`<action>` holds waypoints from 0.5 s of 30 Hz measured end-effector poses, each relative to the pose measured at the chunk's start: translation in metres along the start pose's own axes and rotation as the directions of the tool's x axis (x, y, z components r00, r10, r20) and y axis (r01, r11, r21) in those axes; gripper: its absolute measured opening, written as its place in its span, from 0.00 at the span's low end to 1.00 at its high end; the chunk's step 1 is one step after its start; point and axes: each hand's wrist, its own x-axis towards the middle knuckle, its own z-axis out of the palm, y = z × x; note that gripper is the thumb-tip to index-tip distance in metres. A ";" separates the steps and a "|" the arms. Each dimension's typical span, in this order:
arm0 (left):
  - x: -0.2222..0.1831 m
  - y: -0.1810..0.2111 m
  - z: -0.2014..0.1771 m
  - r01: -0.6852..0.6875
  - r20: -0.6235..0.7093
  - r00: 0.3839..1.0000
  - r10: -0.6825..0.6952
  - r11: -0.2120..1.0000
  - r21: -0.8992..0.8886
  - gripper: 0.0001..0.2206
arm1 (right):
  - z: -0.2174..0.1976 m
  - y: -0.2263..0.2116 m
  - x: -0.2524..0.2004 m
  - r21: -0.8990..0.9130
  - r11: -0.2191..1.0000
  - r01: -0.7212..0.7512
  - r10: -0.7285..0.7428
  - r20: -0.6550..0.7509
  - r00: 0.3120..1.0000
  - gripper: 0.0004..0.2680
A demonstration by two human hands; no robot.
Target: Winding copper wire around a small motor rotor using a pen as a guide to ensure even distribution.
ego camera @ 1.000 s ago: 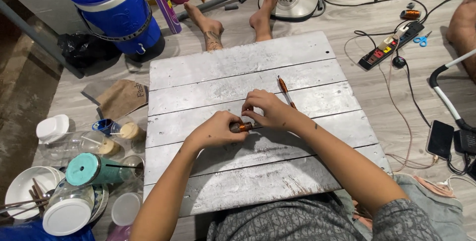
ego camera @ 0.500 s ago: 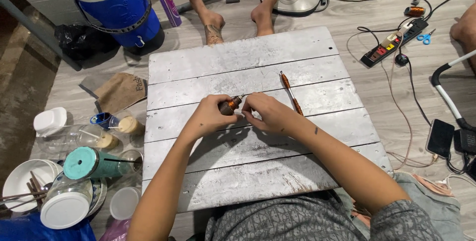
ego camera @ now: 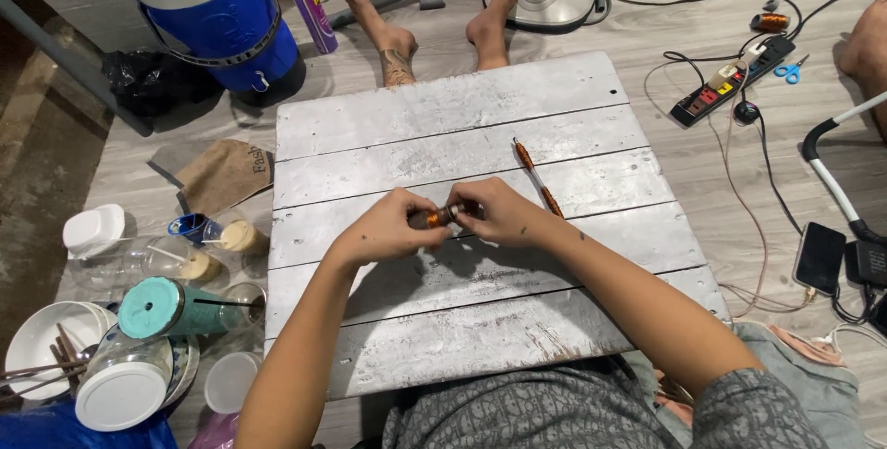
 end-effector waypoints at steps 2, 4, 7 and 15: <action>0.000 0.001 0.005 -0.013 0.120 0.993 0.002 0.995 0.095 0.08 | -0.002 0.000 0.001 -0.045 0.993 0.105 -0.108 -0.062 0.992 0.01; 0.008 -0.012 0.010 -0.037 0.152 0.988 0.014 0.989 0.145 0.08 | -0.005 -0.006 0.002 -0.092 0.987 0.130 -0.138 -0.086 0.987 0.02; 0.019 -0.030 0.018 -0.021 0.141 0.990 -0.009 0.977 0.211 0.11 | -0.008 -0.012 0.001 -0.164 0.974 0.154 -0.174 -0.116 0.978 0.03; 0.030 -0.040 0.017 0.099 -0.048 0.995 -0.091 0.974 0.205 0.13 | -0.002 -0.024 -0.006 -0.311 0.933 0.179 -0.223 -0.113 0.968 0.05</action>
